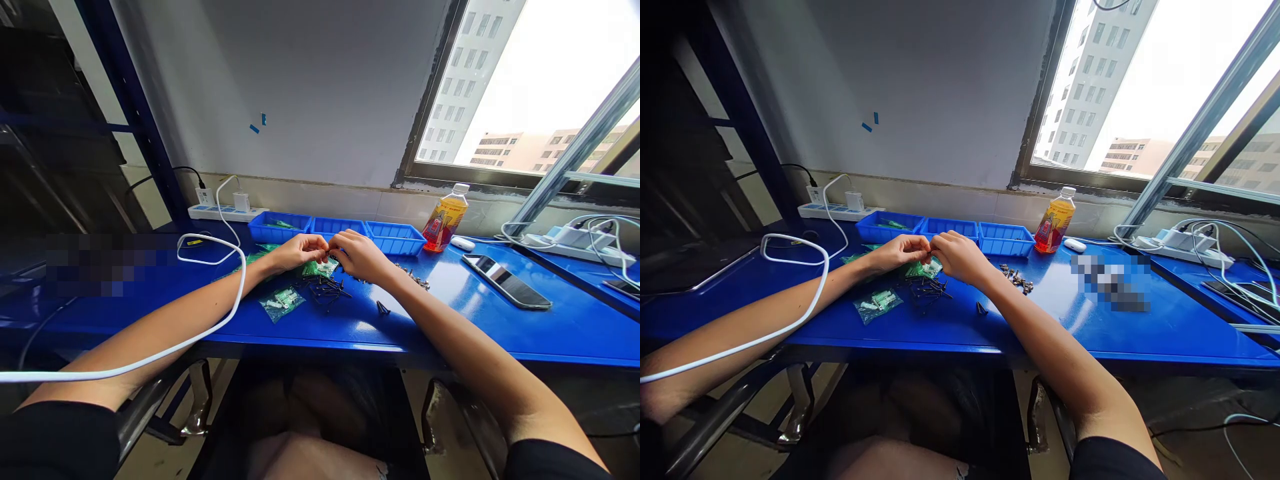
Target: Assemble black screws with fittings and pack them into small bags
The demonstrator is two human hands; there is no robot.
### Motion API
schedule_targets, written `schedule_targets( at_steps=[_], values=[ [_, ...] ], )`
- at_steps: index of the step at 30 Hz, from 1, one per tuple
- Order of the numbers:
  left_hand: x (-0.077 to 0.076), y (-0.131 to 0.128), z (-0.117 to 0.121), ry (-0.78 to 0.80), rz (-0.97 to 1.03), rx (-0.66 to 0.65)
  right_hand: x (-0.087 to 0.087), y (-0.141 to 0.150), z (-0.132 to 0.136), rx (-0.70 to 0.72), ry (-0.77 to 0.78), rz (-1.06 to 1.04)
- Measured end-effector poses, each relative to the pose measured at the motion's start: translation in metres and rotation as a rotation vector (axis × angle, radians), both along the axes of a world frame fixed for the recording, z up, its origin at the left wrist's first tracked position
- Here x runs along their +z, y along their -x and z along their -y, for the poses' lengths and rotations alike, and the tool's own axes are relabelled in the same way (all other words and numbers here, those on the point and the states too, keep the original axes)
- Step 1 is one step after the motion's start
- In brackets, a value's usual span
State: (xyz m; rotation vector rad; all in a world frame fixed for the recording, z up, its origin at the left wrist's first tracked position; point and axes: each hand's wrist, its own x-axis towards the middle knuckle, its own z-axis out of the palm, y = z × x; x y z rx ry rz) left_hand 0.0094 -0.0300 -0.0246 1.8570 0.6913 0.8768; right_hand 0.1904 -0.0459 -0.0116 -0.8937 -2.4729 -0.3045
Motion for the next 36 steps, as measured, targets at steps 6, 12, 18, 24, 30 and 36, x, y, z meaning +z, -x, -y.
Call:
schedule_targets(
  at_steps=[6,12,18,24,30,36],
  values=[
    [0.000,0.001,-0.002,-0.007,-0.032,0.018,0.000,0.000,-0.001,0.014,0.004,-0.012],
    [0.008,0.003,0.003,-0.120,-0.128,0.030,-0.002,0.000,-0.001,0.004,-0.013,-0.004],
    [0.014,0.004,0.008,-0.255,-0.223,0.056,-0.003,0.000,-0.001,0.026,-0.014,-0.040],
    [0.016,0.005,0.010,-0.341,-0.200,0.115,0.001,0.002,0.001,0.032,0.016,-0.134],
    [0.026,0.009,0.016,-0.448,-0.179,0.163,0.004,0.004,0.005,0.084,-0.038,-0.222],
    [0.029,0.010,0.018,-0.467,-0.125,0.138,0.006,0.006,0.009,0.136,-0.044,-0.319]
  ],
)
